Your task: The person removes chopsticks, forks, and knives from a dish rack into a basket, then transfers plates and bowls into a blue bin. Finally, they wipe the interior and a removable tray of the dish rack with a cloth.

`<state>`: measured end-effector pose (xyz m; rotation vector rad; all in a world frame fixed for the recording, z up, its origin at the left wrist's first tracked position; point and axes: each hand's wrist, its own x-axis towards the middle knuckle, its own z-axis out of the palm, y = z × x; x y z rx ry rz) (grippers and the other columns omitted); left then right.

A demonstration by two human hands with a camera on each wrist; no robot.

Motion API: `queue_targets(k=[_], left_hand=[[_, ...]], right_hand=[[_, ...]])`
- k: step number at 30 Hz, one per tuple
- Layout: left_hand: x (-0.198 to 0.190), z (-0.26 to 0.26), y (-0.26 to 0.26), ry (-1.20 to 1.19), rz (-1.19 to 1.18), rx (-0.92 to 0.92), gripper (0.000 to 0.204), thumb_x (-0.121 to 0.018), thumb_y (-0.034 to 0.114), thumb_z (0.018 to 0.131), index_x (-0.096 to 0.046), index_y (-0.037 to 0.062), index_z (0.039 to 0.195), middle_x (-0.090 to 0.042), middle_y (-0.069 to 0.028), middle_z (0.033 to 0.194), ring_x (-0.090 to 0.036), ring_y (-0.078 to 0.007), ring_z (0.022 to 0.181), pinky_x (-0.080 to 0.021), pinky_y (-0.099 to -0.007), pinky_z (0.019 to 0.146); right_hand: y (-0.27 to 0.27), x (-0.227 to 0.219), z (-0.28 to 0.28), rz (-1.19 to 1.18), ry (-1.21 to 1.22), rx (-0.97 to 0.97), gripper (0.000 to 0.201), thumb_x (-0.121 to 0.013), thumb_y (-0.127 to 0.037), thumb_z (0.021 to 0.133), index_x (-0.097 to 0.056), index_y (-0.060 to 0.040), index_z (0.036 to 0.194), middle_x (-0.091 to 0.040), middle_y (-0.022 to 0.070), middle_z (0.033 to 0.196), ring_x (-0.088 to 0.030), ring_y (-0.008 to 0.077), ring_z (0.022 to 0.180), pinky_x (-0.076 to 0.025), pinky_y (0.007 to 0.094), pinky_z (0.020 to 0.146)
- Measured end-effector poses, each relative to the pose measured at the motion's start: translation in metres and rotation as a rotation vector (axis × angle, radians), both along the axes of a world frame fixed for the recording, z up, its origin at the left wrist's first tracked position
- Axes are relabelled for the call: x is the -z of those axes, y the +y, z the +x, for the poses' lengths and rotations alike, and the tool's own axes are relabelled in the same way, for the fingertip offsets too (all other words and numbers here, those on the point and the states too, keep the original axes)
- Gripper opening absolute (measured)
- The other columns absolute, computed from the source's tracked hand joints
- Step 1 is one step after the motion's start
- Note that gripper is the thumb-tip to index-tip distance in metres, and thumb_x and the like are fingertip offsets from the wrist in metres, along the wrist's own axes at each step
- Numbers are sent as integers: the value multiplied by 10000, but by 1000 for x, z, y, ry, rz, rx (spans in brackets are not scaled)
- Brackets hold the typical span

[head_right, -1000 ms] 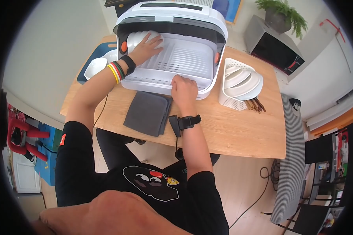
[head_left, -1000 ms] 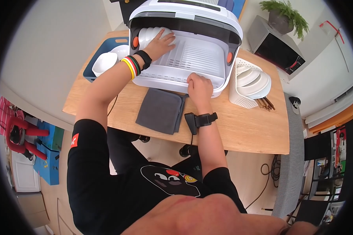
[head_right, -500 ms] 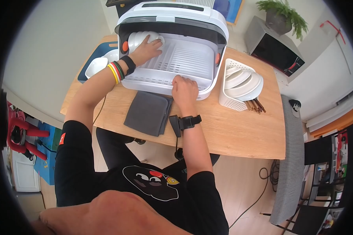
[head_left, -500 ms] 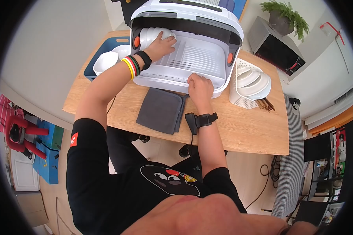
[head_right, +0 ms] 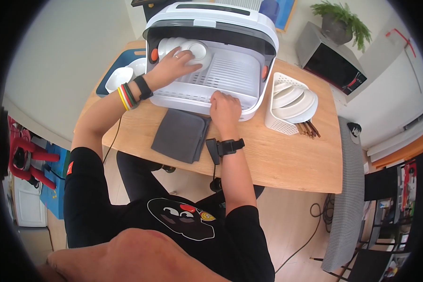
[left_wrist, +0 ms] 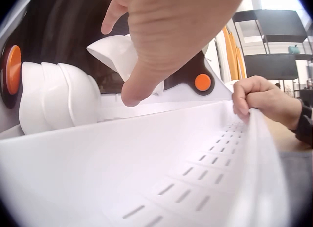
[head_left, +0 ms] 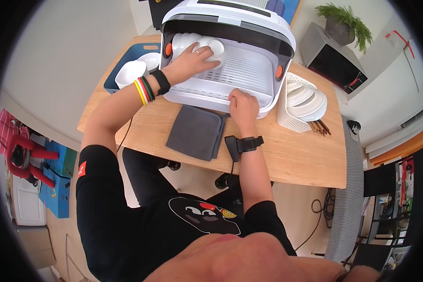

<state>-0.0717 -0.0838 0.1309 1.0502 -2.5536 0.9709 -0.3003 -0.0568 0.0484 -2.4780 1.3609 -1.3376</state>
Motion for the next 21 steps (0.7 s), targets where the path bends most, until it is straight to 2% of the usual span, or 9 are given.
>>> queue_targets(k=[2,6,7,10,11,15,18,20,21], left_hand=[[-2,-5,17,121,14,93,428,-547,26,764,-543,189,1160,-483,-78,1070,-496,-235,1089,-389,-491,991],[-19,-12,64,266,78,167,474,-610,28,723,-565,195,1164,-511,-103,1059,-521,-287,1021,-451,-406,903],[-24,-10,76,297,102,129,535,-662,28,683,-577,204,1181,-523,-117,1062,-523,-300,1018,-471,-366,862],[-35,8,104,455,140,99,666,-724,-7,591,-590,218,1203,-510,-111,1109,-503,-301,1073,-466,-368,876],[-35,18,108,454,56,83,691,-768,6,555,-601,207,1195,-496,-104,1124,-499,-294,1071,-463,-363,886],[-45,59,125,503,-189,21,673,-794,26,571,-596,172,1197,-479,-94,1140,-492,-282,1079,-461,-364,896],[-52,93,121,673,-319,-90,656,-810,45,617,-568,135,1220,-467,-89,1145,-487,-258,1088,-478,-345,890],[-57,114,111,921,-414,-167,635,-803,85,676,-533,117,1250,-467,-78,1152,-476,-213,1102,-498,-329,878],[-59,124,105,923,-414,-170,635,-803,85,676,-533,117,1250,-467,-78,1152,-476,-213,1102,-498,-329,878]], right_hand=[[0,0,0,-8,2,1,77,-559,-61,742,-572,-100,677,-568,78,582,-573,261,613,-412,379,632],[3,-5,0,0,0,8,89,-537,-51,745,-573,-97,678,-569,85,584,-570,274,607,-417,389,625],[4,-6,1,-6,-8,11,103,-518,-40,747,-575,-94,679,-571,90,586,-568,284,601,-421,398,615],[2,-3,1,-14,-18,4,103,-519,-35,745,-576,-92,682,-572,90,588,-567,284,601,-420,396,615],[1,-2,1,-13,-16,-1,103,-519,-35,745,-576,-92,682,-572,90,588,-567,284,601,-420,396,615],[0,0,1,19,-7,-2,74,-555,-52,735,-572,-100,683,-564,78,586,-567,264,616,-410,381,636],[1,-1,1,32,5,0,74,-553,-48,734,-572,-99,685,-566,77,591,-564,265,616,-408,383,634],[2,-2,1,37,13,-1,74,-551,-47,734,-572,-98,685,-567,77,592,-562,266,617,-408,383,633],[1,-2,1,39,18,2,73,-550,-47,734,-571,-98,686,-568,78,594,-561,267,617,-407,384,631]])
